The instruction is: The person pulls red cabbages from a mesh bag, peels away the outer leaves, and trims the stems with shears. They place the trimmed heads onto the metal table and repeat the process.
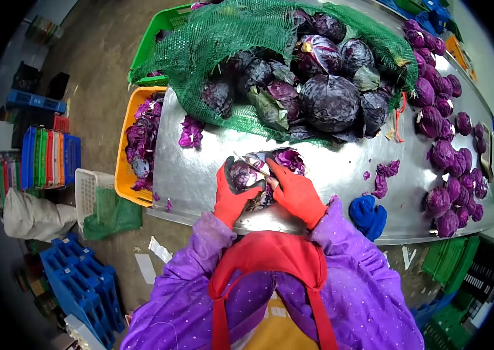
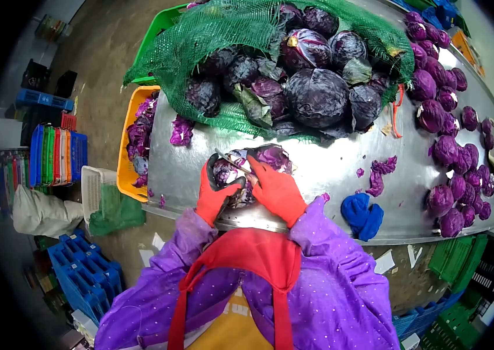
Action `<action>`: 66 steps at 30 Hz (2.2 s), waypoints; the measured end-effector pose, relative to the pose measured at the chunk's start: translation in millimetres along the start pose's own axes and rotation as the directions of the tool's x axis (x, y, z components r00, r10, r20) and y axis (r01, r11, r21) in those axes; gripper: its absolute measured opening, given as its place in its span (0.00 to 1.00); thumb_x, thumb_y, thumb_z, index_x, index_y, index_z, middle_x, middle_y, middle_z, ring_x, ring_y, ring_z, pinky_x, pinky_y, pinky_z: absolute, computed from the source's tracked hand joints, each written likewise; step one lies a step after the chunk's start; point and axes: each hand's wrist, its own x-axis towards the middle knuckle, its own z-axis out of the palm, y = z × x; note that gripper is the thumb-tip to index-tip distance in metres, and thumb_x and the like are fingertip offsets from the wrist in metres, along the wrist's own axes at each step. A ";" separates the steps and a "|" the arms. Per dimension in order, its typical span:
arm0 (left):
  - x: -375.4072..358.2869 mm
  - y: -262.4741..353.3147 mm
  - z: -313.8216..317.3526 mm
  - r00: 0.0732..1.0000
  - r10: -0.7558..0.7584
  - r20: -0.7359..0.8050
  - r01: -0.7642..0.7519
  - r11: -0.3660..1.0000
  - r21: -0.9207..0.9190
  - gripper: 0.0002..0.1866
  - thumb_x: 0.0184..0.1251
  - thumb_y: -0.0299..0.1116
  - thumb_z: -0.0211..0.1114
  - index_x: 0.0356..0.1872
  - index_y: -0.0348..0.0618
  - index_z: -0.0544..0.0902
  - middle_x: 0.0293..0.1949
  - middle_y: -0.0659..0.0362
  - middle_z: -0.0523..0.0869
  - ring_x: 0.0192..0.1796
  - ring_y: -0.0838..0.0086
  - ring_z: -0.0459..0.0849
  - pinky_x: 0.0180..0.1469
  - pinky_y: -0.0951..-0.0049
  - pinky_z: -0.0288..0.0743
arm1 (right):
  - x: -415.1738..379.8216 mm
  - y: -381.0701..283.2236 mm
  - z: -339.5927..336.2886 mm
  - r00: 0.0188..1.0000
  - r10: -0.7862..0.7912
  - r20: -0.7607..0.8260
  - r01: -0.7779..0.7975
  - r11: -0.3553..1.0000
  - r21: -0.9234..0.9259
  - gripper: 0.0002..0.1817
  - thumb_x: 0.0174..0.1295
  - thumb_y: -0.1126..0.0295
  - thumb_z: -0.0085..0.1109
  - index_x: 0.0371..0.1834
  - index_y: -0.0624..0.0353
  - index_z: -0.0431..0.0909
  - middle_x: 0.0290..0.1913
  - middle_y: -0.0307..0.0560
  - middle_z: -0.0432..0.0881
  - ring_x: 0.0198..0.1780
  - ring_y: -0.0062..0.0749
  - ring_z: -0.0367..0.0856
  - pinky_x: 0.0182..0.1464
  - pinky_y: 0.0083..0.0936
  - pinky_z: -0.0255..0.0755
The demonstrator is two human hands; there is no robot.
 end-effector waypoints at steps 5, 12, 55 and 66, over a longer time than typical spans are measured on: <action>10.1 -10.7 -5.1 1.000 -0.012 0.016 0.011 0.999 0.034 0.53 0.46 0.25 0.82 0.73 0.42 0.58 0.66 0.51 0.69 0.65 0.66 0.72 0.66 0.67 0.73 | 7.3 14.0 2.0 0.985 -0.142 -0.098 0.144 0.989 0.014 0.28 0.69 0.60 0.52 0.71 0.53 0.66 0.52 0.55 0.82 0.45 0.53 0.83 0.46 0.43 0.77; 15.8 -6.2 -3.5 0.997 -0.071 0.011 0.071 0.997 0.021 0.52 0.45 0.27 0.83 0.73 0.40 0.59 0.65 0.51 0.69 0.65 0.66 0.73 0.65 0.67 0.72 | 13.1 9.1 3.1 0.990 -0.076 -0.122 0.076 0.997 -0.005 0.25 0.70 0.59 0.53 0.68 0.55 0.70 0.52 0.56 0.83 0.45 0.53 0.84 0.45 0.43 0.77; -20.2 -29.6 -6.1 0.965 0.085 -0.247 -0.129 0.978 -0.165 0.57 0.42 0.21 0.82 0.75 0.41 0.56 0.69 0.51 0.62 0.69 0.65 0.68 0.71 0.66 0.67 | 39.9 38.0 23.7 0.982 0.157 -0.109 -0.131 0.968 0.214 0.18 0.71 0.60 0.48 0.57 0.58 0.76 0.43 0.64 0.83 0.46 0.62 0.81 0.47 0.46 0.72; 14.0 -32.7 -55.3 0.986 0.103 0.133 -0.076 0.978 -0.192 0.54 0.43 0.21 0.82 0.74 0.42 0.60 0.67 0.55 0.70 0.69 0.67 0.69 0.70 0.65 0.70 | 11.1 66.0 26.3 0.880 0.425 0.212 -0.378 0.355 0.855 0.19 0.77 0.54 0.46 0.52 0.60 0.75 0.34 0.39 0.78 0.31 0.19 0.72 0.32 0.19 0.67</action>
